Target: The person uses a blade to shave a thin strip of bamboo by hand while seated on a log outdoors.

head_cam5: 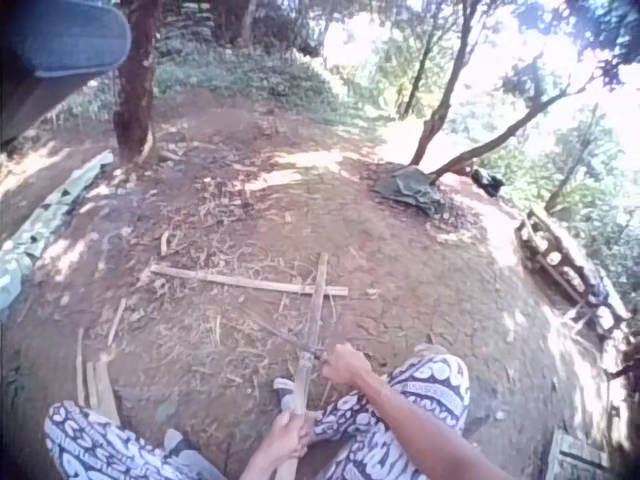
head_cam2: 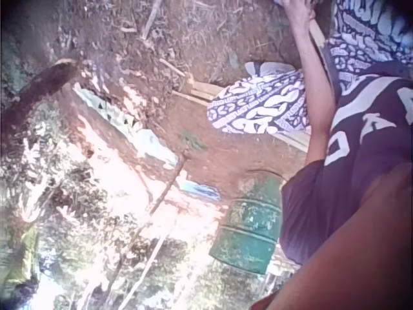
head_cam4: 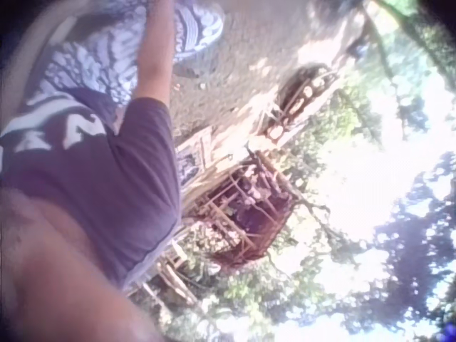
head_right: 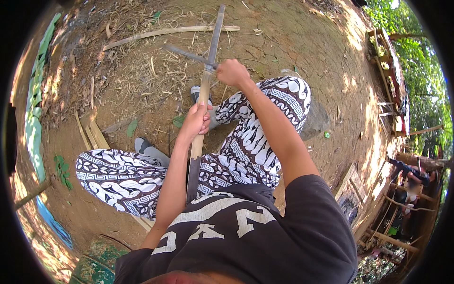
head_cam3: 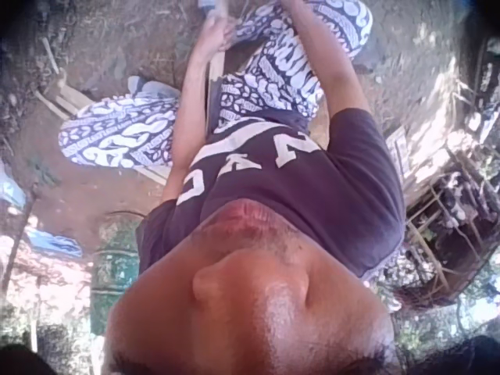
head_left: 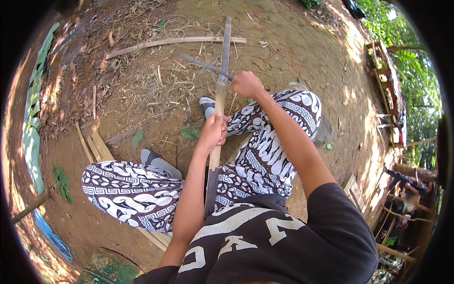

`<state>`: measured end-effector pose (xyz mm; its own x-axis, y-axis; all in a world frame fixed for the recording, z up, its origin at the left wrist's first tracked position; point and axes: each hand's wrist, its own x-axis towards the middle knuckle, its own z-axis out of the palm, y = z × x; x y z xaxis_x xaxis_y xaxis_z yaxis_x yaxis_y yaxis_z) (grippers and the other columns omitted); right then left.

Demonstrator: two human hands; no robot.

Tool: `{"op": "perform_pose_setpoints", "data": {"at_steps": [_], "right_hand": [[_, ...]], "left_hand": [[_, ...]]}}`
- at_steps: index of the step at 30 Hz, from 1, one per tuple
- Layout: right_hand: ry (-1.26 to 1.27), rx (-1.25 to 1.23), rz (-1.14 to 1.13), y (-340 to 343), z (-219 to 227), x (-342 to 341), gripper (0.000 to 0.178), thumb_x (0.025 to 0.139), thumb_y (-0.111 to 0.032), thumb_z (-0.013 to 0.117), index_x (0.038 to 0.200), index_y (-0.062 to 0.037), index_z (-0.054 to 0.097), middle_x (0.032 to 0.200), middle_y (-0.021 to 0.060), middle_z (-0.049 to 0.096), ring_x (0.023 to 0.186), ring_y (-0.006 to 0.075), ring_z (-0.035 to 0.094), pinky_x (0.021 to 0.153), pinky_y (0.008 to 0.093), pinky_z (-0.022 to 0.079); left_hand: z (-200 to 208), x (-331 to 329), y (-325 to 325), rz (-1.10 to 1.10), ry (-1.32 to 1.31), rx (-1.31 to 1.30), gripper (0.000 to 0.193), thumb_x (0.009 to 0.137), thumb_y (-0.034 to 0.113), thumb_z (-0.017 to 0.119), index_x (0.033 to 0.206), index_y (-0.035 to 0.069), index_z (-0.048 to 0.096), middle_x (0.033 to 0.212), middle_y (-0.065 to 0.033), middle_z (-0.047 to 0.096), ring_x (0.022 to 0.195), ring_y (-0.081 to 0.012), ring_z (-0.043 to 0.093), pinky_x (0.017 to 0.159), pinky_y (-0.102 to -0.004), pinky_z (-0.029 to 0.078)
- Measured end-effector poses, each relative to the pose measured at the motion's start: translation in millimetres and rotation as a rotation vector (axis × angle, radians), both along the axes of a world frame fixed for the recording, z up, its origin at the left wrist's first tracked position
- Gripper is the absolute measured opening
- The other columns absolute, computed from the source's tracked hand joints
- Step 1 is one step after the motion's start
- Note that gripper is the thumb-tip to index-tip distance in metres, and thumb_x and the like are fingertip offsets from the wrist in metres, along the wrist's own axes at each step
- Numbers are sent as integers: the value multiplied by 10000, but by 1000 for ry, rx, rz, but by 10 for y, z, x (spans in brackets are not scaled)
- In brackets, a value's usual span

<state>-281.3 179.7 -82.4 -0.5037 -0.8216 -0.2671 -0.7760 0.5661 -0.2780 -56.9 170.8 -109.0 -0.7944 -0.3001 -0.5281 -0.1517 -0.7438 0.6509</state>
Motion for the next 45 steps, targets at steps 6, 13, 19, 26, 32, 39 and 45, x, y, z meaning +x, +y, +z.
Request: {"op": "perform_pose_setpoints", "data": {"at_steps": [6, 13, 19, 26, 32, 39, 45], "right_hand": [[41, 111, 271, 263, 201, 127, 316, 818, -277, 573, 797, 11, 701, 837, 290, 679, 809, 452, 679, 783, 511, 553], [-37, 134, 270, 487, 95, 196, 274, 747, -241, 587, 765, 14, 689, 783, 270, 673, 790, 433, 679, 767, 494, 559], [-36, 196, 247, 405, -97, 93, 245, 711, -196, 603, 753, 32, 684, 795, 280, 674, 804, 442, 676, 778, 493, 559], [37, 126, 102, 247, -579, -282, 275, 699, -213, 619, 782, 34, 705, 845, 293, 682, 823, 442, 683, 783, 488, 563], [88, 35, 68, 379, -284, -113, 272, 730, -228, 592, 778, 12, 713, 797, 286, 678, 784, 441, 685, 765, 498, 563], [64, 192, 341, 343, -98, -35, 287, 765, -242, 572, 851, -19, 730, 846, 278, 690, 830, 440, 689, 795, 500, 563], [-4, 76, -227, 201, -587, -764, 370, 851, -273, 546, 926, 49, 712, 980, 320, 675, 956, 444, 673, 857, 507, 547]], "left_hand": [[30, -26, 67, -19, -80, -109, 372, 1075, 395, 348, 1087, 42, 467, 679, 35, 360, 422, -40, 291, 358, -220, 262], [14, -16, 43, -15, -83, -61, 366, 1076, 389, 346, 1070, 40, 455, 676, 30, 355, 430, -50, 301, 349, -226, 266], [-18, -9, 107, -14, -108, -150, 349, 1078, 388, 339, 1037, 58, 447, 681, 36, 347, 471, -44, 305, 368, -223, 257], [-121, -20, 86, -19, -158, -196, 335, 1081, 375, 326, 1021, 66, 438, 682, 42, 353, 463, -43, 304, 366, -229, 251], [-79, -55, 72, -31, -105, -209, 369, 1077, 373, 304, 991, 45, 451, 647, 18, 388, 452, -83, 365, 360, -266, 303], [21, 23, 79, -13, -109, -160, 344, 1079, 362, 309, 989, 56, 436, 643, 28, 357, 445, -71, 338, 354, -255, 284], [14, -43, 65, -41, -60, -67, 336, 1083, 371, 324, 1031, 61, 440, 673, 34, 352, 438, -46, 295, 353, -229, 263]]}}
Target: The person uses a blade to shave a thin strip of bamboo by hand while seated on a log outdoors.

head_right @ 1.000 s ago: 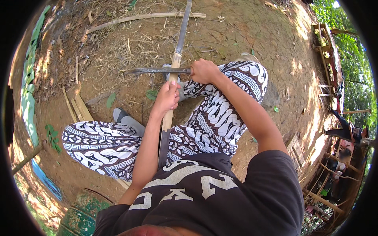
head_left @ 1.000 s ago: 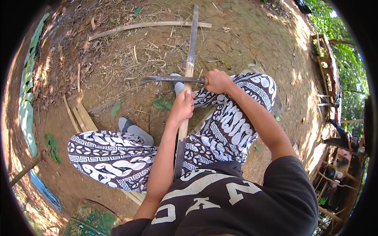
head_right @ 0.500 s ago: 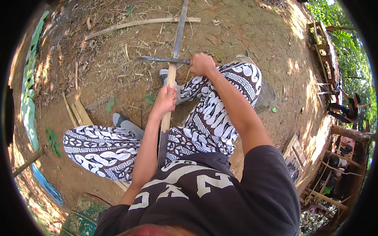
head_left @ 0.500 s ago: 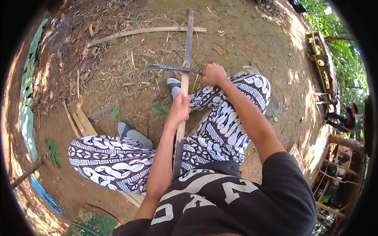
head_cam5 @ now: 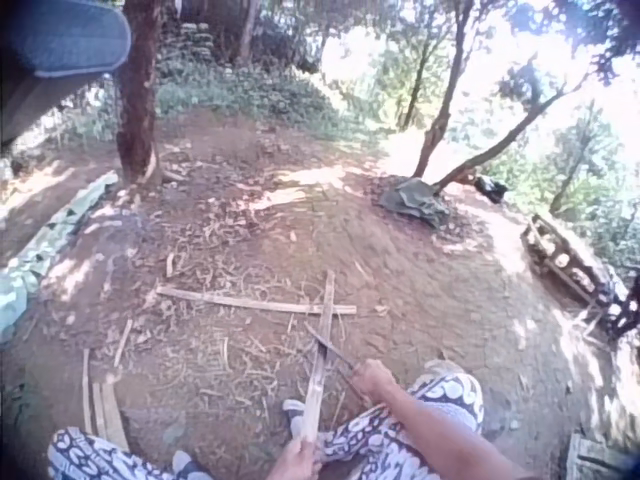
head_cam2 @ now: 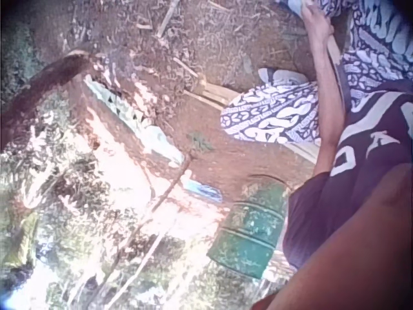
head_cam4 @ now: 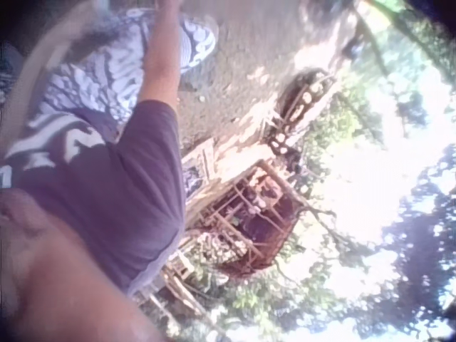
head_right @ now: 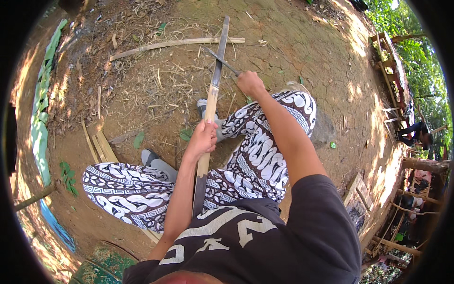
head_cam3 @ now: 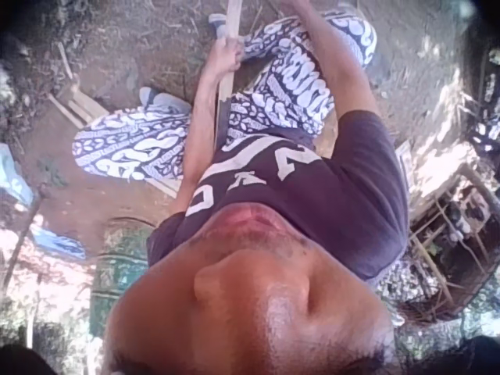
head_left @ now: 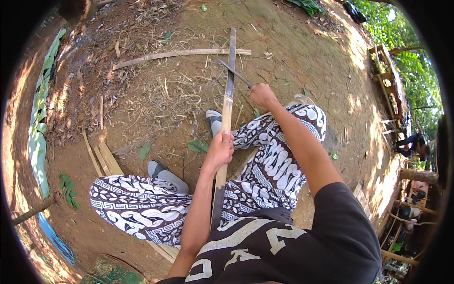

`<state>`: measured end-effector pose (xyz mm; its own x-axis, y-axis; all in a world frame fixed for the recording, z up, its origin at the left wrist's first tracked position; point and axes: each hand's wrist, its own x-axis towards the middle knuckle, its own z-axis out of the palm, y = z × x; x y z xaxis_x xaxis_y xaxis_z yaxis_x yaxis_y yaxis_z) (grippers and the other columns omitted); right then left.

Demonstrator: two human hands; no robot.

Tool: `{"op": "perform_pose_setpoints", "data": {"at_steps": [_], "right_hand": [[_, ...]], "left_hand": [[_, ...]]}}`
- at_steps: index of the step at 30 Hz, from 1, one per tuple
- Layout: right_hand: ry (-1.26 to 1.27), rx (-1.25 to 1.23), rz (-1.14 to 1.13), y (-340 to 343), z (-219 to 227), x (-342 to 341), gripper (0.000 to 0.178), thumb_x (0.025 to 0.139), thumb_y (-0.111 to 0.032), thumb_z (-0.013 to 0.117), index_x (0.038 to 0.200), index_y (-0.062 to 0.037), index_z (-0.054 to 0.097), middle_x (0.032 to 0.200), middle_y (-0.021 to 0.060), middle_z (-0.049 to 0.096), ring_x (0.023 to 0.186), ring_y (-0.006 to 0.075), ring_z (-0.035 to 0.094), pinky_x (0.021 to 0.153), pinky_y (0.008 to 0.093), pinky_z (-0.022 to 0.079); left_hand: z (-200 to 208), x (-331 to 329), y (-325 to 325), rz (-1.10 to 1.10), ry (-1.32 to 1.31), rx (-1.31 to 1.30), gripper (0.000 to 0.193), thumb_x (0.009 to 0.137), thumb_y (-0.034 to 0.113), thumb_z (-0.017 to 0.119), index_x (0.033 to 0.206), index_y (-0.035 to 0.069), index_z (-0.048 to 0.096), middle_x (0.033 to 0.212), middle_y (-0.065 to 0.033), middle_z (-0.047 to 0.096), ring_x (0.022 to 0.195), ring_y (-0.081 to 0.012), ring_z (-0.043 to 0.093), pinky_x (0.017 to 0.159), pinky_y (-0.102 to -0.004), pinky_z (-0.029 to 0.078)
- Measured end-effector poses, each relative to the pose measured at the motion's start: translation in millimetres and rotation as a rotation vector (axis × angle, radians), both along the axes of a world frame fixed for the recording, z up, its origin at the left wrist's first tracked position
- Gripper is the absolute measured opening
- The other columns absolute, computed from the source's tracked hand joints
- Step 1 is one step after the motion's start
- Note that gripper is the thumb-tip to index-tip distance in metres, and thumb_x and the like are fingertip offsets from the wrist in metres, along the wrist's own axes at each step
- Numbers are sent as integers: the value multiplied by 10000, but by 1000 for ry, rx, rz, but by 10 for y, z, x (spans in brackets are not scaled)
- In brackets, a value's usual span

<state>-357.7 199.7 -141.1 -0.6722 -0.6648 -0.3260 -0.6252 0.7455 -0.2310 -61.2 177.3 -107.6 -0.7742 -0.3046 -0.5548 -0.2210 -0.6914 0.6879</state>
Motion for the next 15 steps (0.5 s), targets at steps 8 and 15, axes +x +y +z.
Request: {"op": "perform_pose_setpoints", "data": {"at_steps": [8, 15], "right_hand": [[-45, 46, 281, 81, 322, 572, 412, 885, -302, 505, 870, 62, 699, 898, 328, 665, 901, 468, 667, 843, 517, 541], [-111, 44, 457, 223, 561, 863, 246, 753, -224, 578, 760, -3, 686, 783, 272, 662, 802, 444, 662, 783, 500, 547]], "left_hand": [[-132, 95, -119, 50, 115, 73, 433, 1066, 420, 372, 1110, 9, 500, 695, 1, 445, 469, -81, 438, 401, -244, 398], [-142, 97, -106, 47, 76, 6, 448, 1062, 430, 375, 1105, 12, 531, 700, -22, 528, 499, -99, 493, 427, -252, 440]]}}
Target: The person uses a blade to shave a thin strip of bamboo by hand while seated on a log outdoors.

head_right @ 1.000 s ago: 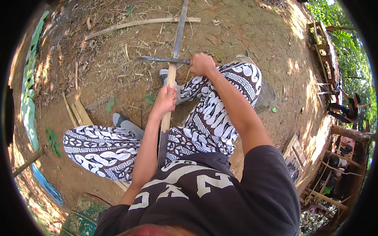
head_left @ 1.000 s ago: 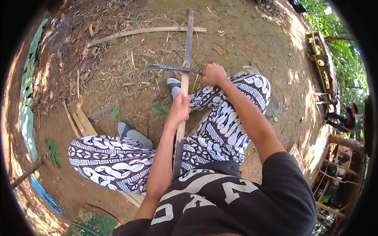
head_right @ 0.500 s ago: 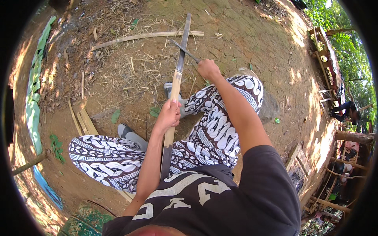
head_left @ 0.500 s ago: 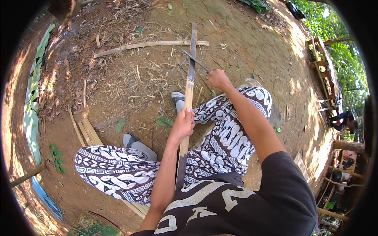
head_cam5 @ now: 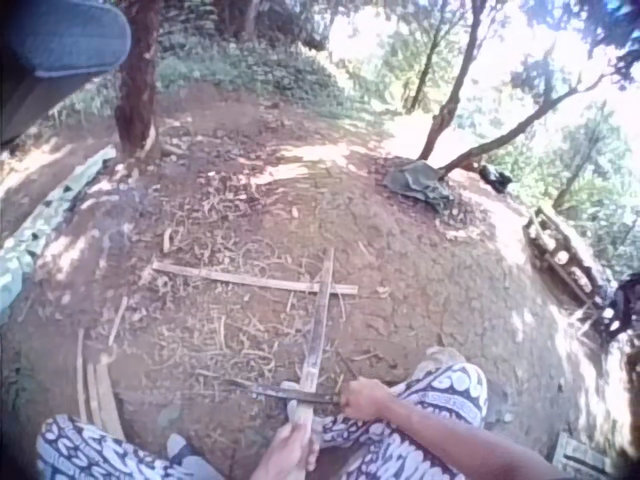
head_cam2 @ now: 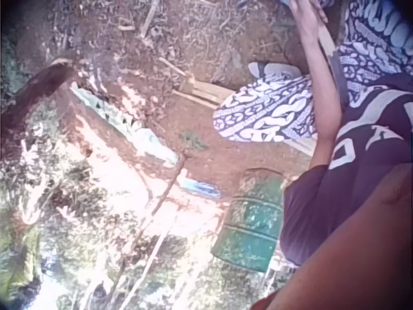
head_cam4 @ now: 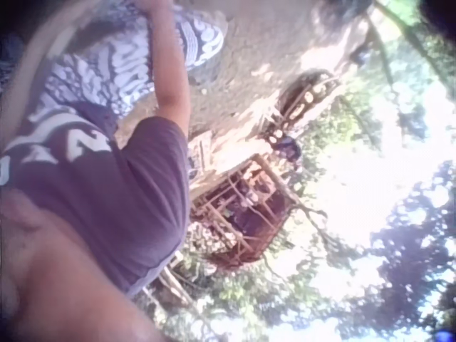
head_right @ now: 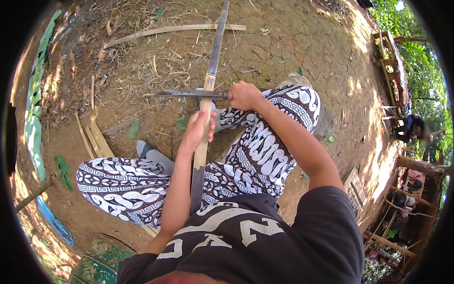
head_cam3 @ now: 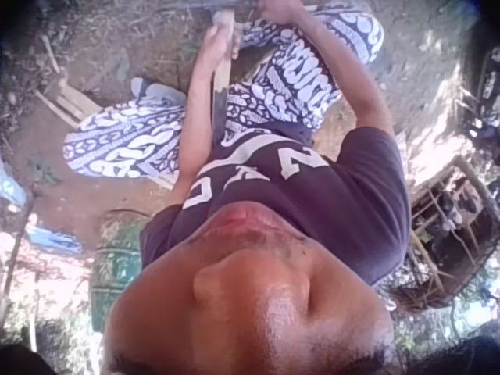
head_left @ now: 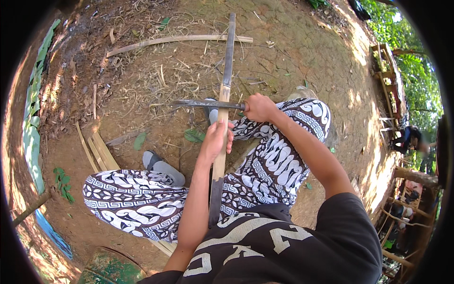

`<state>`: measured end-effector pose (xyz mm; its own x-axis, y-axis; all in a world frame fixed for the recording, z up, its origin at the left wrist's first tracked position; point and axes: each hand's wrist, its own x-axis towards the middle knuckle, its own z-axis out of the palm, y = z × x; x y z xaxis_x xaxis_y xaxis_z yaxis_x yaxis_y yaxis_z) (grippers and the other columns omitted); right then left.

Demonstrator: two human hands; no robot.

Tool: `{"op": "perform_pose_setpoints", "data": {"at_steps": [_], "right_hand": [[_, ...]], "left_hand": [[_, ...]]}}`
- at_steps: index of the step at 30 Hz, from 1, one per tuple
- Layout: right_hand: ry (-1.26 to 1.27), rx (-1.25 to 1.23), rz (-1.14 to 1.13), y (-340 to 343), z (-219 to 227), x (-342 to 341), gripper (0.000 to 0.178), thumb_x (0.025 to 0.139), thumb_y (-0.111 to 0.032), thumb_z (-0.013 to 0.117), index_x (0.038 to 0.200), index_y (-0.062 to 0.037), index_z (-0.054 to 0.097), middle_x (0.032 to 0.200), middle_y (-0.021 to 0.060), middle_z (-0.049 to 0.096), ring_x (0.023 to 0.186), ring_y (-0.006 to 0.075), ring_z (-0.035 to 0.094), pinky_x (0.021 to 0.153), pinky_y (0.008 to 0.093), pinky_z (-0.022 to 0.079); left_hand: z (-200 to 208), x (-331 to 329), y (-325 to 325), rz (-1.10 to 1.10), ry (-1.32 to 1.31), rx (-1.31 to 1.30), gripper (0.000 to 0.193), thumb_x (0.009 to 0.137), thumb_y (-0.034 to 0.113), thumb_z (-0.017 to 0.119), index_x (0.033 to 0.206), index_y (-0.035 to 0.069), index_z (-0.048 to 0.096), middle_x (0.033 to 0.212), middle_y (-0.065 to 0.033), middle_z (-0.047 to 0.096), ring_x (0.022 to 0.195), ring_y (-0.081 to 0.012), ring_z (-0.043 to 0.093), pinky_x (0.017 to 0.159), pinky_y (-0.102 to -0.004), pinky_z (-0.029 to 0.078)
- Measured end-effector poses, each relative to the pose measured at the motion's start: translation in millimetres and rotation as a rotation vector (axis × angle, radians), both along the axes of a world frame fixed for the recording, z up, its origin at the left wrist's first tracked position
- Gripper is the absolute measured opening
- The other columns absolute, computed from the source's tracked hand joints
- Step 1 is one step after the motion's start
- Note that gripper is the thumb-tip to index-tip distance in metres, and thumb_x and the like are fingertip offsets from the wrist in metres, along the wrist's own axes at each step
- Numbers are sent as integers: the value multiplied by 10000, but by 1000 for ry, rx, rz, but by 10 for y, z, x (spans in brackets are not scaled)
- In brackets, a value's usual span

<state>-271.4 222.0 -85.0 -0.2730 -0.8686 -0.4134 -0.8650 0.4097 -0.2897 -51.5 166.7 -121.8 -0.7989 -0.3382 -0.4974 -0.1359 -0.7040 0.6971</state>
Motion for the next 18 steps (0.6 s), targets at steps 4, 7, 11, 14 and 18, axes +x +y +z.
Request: {"op": "perform_pose_setpoints", "data": {"at_steps": [4, 7, 11, 14, 18], "right_hand": [[-1, 0, -33, 4, -185, -58, 215, 721, -198, 601, 754, -5, 689, 790, 270, 668, 797, 440, 666, 768, 495, 551], [15, 16, -49, -23, -212, -34, 224, 714, -196, 607, 765, 2, 696, 798, 277, 670, 803, 440, 670, 768, 496, 552], [37, 34, -61, -22, -216, -1, 237, 707, -194, 613, 771, 17, 701, 815, 281, 674, 812, 441, 675, 773, 498, 553], [65, 57, -39, -38, -291, -32, 252, 712, -196, 615, 782, 27, 707, 838, 279, 683, 826, 438, 681, 786, 494, 556], [101, 76, -227, -229, -428, -262, 279, 746, -212, 613, 834, 29, 725, 881, 282, 691, 851, 433, 690, 814, 485, 560]], "left_hand": [[-23, -31, 13, -11, -36, -46, 447, 1069, 416, 339, 1048, 15, 535, 674, -38, 549, 479, -109, 503, 416, -262, 447], [-19, -19, 12, -2, -52, -83, 442, 1067, 411, 342, 1045, 11, 528, 669, -36, 555, 467, -99, 494, 404, -254, 437], [8, -14, 37, -3, -55, -156, 418, 1069, 382, 327, 1025, 11, 516, 661, -32, 545, 459, -84, 470, 390, -249, 424], [28, -7, 44, -19, -86, -186, 402, 1068, 400, 341, 1021, 34, 502, 673, -10, 517, 460, -72, 434, 392, -246, 420], [51, -6, 101, -20, -112, -188, 388, 1071, 383, 331, 1015, 35, 494, 672, -3, 499, 457, -67, 423, 387, -245, 418]]}}
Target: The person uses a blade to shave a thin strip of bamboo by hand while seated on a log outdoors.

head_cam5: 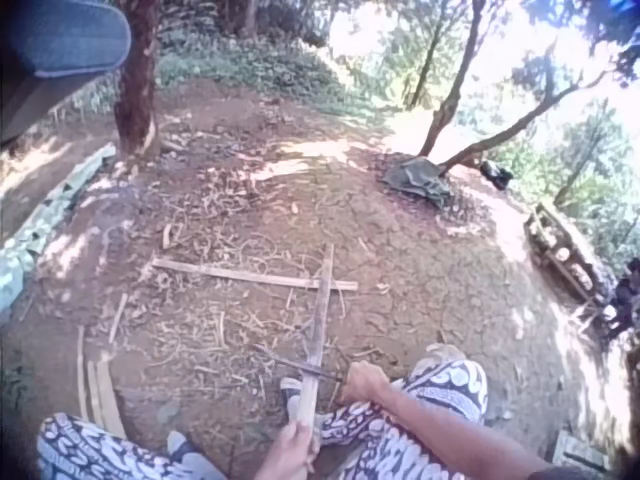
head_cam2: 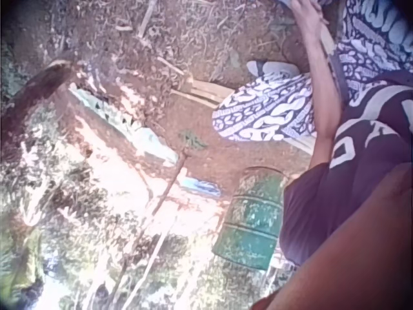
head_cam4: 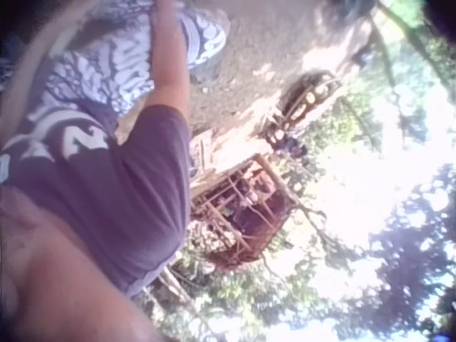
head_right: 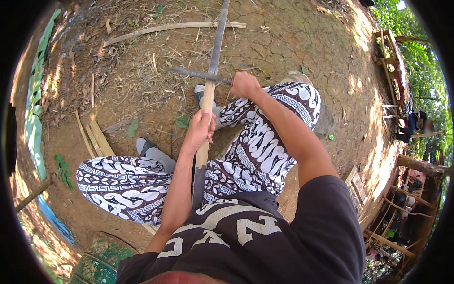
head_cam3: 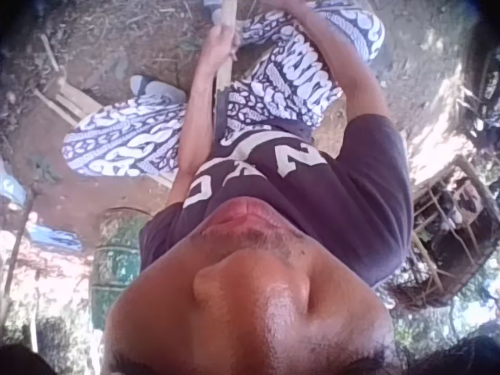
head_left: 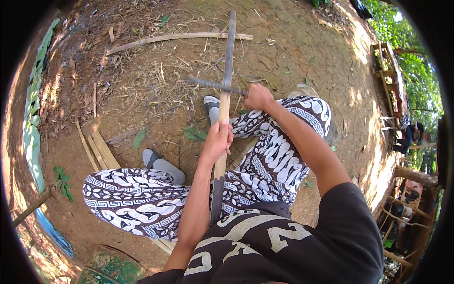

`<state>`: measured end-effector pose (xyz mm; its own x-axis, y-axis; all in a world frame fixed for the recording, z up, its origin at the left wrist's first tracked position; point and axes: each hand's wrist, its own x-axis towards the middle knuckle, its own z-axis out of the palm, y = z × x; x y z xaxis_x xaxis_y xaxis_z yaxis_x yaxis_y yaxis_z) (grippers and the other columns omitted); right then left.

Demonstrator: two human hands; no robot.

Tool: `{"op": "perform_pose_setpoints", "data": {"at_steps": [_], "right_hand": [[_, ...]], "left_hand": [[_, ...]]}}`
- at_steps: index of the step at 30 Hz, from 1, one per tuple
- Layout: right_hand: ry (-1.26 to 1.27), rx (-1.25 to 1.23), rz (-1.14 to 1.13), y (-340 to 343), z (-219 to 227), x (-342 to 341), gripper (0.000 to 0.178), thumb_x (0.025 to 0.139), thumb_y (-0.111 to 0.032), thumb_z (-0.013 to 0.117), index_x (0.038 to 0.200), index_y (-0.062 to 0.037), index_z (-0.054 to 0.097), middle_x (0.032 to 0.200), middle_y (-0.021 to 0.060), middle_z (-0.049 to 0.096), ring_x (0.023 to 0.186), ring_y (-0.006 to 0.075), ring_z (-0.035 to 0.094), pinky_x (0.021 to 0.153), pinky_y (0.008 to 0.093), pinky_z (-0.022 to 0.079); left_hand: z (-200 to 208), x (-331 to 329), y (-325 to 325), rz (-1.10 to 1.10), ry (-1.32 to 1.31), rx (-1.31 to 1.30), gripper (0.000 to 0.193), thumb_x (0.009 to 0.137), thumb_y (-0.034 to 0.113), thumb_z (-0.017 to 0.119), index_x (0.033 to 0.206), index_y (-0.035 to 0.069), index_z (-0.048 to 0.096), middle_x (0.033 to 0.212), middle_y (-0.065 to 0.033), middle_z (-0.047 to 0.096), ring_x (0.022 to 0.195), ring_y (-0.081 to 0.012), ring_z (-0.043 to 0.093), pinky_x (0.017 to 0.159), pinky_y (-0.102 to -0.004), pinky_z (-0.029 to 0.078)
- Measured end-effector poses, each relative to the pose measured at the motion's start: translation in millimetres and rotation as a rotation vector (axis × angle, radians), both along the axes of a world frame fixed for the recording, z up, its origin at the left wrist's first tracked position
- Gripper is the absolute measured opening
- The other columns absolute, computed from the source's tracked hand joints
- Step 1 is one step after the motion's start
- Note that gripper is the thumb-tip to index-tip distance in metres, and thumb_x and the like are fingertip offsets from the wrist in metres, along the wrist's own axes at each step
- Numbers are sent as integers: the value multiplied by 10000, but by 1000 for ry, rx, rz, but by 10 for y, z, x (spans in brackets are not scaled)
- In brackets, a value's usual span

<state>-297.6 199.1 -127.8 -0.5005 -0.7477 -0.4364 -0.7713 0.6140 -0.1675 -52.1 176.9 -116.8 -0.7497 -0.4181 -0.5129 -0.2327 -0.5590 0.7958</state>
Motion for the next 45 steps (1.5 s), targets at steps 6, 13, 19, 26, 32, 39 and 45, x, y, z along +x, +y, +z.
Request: {"op": "perform_pose_setpoints", "data": {"at_steps": [6, 13, 19, 26, 32, 39, 45], "right_hand": [[-54, -71, -92, -25, -168, -357, 326, 829, -240, 565, 863, 44, 721, 914, 311, 679, 899, 455, 677, 835, 502, 548], [-164, -42, 118, 84, 214, 234, 264, 769, -196, 599, 818, 46, 691, 869, 314, 656, 872, 456, 664, 813, 503, 539], [-111, -26, 131, 117, 158, 182, 258, 736, -184, 603, 805, 47, 695, 855, 305, 668, 868, 443, 674, 820, 494, 541], [-99, 29, 181, 63, -47, 180, 270, 723, -192, 616, 828, 42, 698, 917, 295, 685, 897, 427, 682, 837, 481, 549], [-70, 61, -88, -144, -67, -97, 349, 801, -233, 596, 1006, 28, 703, 1051, 284, 677, 996, 414, 672, 892, 476, 543], [42, -12, -310, -5, -162, -659, 336, 893, -259, 517, 1087, -69, 716, 1108, 260, 673, 1000, 419, 671, 907, 504, 536], [41, 95, 228, -149, 317, -118, 282, 831, -220, 547, 990, -90, 739, 952, 212, 718, 939, 367, 707, 821, 486, 567]], "left_hand": [[23, -44, -30, -23, 12, 3, 381, 1072, 347, 310, 1007, 15, 484, 646, -10, 500, 453, -80, 440, 373, -257, 426], [-7, 13, -53, -28, -15, -15, 401, 1073, 376, 327, 1033, 12, 492, 680, -3, 500, 476, -71, 441, 391, -244, 424], [-19, -31, -15, -29, -21, -11, 400, 1073, 380, 334, 1021, 16, 494, 662, 4, 472, 476, -70, 432, 391, -245, 421], [-101, 21, 32, -15, -59, -47, 387, 1074, 375, 330, 996, 28, 482, 650, 16, 442, 475, -67, 423, 386, -248, 410], [-28, 12, 23, -17, -40, -63, 373, 1074, 374, 335, 1002, 34, 470, 657, 20, 427, 467, -68, 420, 388, -250, 415], [-18, -12, -91, -12, 50, 56, 372, 1070, 358, 341, 1035, 15, 483, 669, -2, 485, 458, -74, 443, 383, -251, 437], [45, -64, -54, -39, -30, 3, 411, 1065, 381, 353, 1075, 1, 509, 682, -14, 511, 459, -77, 455, 391, -250, 441]]}}
